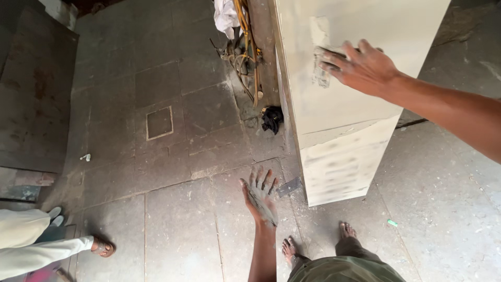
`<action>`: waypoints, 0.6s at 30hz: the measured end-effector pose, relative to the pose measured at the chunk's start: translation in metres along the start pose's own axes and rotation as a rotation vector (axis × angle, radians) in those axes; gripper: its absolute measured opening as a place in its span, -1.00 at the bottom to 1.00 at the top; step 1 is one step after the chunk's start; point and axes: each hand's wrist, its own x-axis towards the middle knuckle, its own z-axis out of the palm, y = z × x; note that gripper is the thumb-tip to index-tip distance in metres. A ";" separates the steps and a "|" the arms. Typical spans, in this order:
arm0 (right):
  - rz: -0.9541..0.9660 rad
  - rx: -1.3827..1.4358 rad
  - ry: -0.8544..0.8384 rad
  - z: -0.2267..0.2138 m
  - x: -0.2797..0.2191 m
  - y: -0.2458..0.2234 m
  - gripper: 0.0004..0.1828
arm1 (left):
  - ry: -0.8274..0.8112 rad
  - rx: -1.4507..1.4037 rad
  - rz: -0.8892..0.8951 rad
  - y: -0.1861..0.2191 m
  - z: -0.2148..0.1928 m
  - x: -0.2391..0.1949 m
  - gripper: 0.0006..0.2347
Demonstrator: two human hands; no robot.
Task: The person applies and smooths a white putty substance onto the surface of a rectangular column using a metal trowel and by hand.
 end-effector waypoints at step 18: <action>0.110 0.060 -0.221 0.201 -0.114 0.073 -0.16 | 0.256 0.105 0.083 -0.061 0.074 -0.020 -0.37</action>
